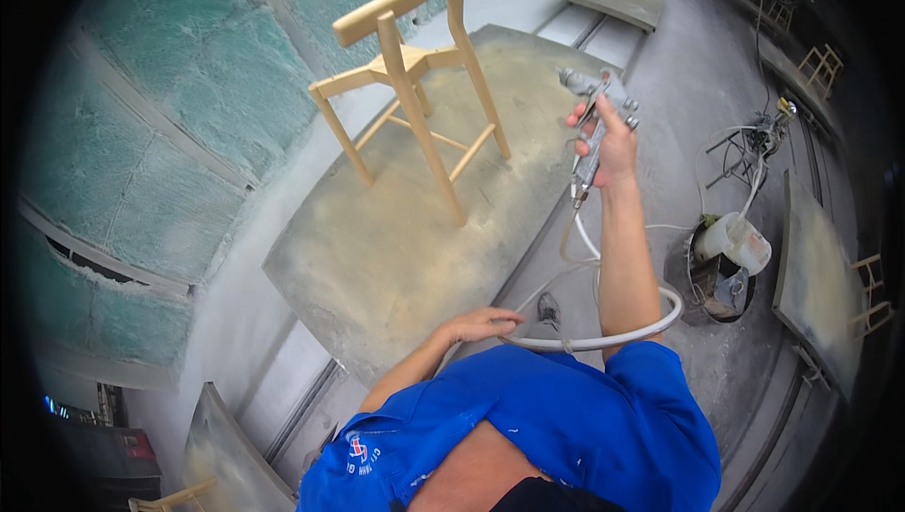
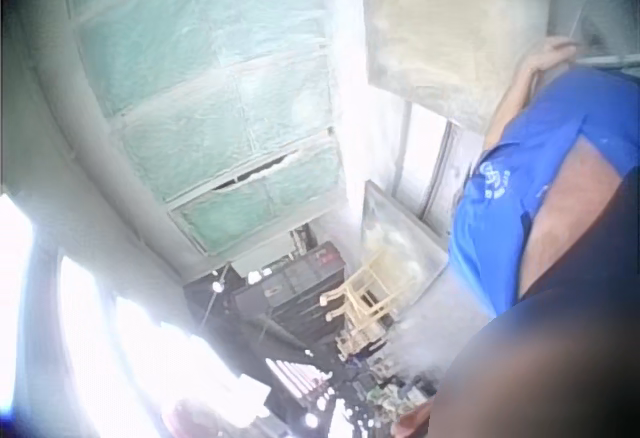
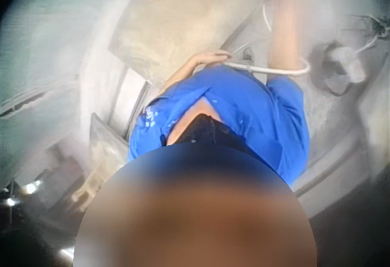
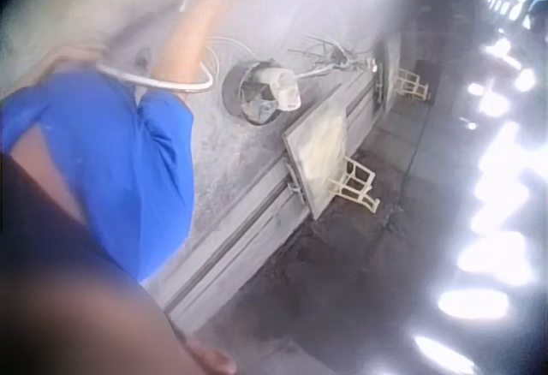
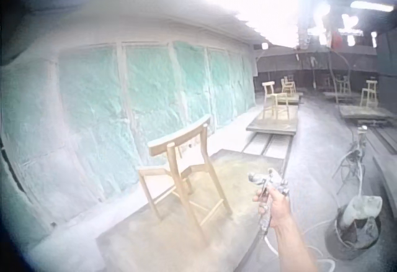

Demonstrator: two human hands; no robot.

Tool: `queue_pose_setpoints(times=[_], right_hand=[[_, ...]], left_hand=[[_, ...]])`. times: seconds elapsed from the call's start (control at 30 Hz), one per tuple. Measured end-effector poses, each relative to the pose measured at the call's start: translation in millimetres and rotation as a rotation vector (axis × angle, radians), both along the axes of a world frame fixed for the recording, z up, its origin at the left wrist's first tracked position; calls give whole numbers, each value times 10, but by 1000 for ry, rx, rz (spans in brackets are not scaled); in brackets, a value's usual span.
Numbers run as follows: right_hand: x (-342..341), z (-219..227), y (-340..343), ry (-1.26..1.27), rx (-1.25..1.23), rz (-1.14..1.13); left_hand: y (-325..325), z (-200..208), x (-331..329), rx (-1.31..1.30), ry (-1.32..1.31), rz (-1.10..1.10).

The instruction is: The person uses a spray gun to apply a light-colored finish to wooden chair frames in a workshop. They systematically rotate each chair to coat all sides, then move to the next unit on the conveyor.

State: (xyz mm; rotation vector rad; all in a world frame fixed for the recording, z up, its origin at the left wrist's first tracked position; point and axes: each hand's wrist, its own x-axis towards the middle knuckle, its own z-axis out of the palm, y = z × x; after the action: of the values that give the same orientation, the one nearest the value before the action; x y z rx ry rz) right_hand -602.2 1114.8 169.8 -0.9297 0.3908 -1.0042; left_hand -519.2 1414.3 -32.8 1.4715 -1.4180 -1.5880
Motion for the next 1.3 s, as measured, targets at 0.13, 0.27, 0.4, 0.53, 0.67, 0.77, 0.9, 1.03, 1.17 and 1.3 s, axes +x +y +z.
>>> queue_pose_setpoints(times=[0.13,0.27,0.4,0.53,0.67,0.77,0.9,1.03,1.17,1.3], right_hand=[[190,-843,-261,345,-20,-148],[259,-1250,-564,875,-335,-54],[309,-1390,-692,906,-546,273],[279,-1598,-626,843,-462,471],[470,-1967,-575,766,-75,57],[716,-2095,-656,568,367,-151],[945,-1954,-679,201,420,-119],[990,-1703,-652,-341,240,77],[966,-1574,-663,-377,330,67],[935,-1545,-726,200,408,8]], left_hand=[[578,-711,-216,224,285,361],[807,-708,-172,374,257,486],[632,-639,-305,287,103,526],[432,-682,-538,73,35,687],[424,-646,-554,-172,103,955],[473,-531,-339,-68,-237,1038],[493,-344,-88,-187,-278,1072],[533,-200,-5,-185,-332,1004],[602,-158,-47,-145,-310,1000],[588,-204,-88,-158,-208,998]])
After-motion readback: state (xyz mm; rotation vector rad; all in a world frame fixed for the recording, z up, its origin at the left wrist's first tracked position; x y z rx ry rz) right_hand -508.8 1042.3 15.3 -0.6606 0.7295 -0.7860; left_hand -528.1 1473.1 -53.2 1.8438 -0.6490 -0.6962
